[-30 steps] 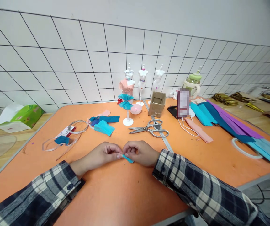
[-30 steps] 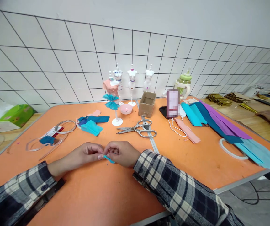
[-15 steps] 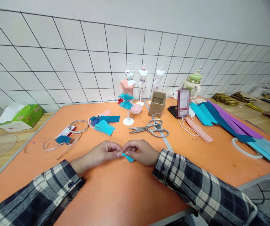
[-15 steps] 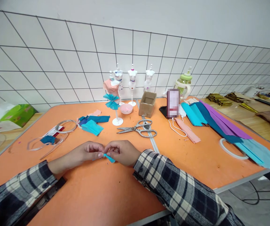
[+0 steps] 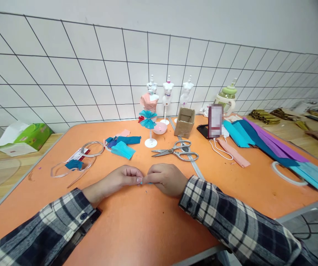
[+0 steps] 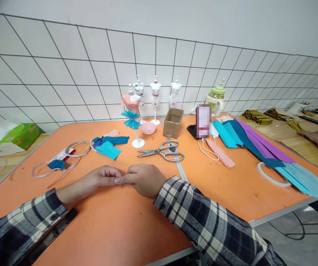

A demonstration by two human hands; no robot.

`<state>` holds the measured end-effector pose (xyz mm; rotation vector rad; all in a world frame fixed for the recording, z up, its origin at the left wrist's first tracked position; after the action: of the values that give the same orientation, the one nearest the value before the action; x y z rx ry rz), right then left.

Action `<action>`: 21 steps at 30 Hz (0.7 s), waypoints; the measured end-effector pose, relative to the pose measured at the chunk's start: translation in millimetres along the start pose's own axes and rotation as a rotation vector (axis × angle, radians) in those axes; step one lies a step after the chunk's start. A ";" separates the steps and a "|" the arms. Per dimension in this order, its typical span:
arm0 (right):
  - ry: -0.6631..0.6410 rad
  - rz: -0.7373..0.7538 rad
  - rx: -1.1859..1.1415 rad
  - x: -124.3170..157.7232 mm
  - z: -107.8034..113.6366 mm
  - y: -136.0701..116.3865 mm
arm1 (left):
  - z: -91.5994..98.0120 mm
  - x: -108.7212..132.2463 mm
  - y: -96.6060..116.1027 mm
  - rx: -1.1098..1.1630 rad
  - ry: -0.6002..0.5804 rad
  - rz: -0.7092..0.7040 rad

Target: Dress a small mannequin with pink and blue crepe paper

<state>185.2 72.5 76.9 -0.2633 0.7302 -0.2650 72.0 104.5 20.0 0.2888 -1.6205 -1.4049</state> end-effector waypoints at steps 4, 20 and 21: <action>0.281 -0.111 -0.279 3.3 17.9 7.2 | 4.0 0.0 3.5 0.028 0.058 -0.039; 0.202 -0.533 -0.418 21.6 -16.9 44.0 | 9.6 -0.6 5.5 -0.101 0.241 -0.063; 0.199 -0.530 -0.415 21.5 -16.5 43.3 | 8.9 -0.9 5.7 -0.103 0.241 -0.067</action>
<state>195.6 103.5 37.7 -0.8389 0.9021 -0.6498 67.9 112.6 25.4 0.4380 -1.3490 -1.4392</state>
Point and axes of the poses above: each hand's wrist, its own x-axis away from the middle knuckle, its own z-axis out of the back of the hand, y = z × x, the point moved 9 cm from there along -x, towards the middle knuckle, and after that the axes turned 15 degrees about z, right-handed, at the moved point
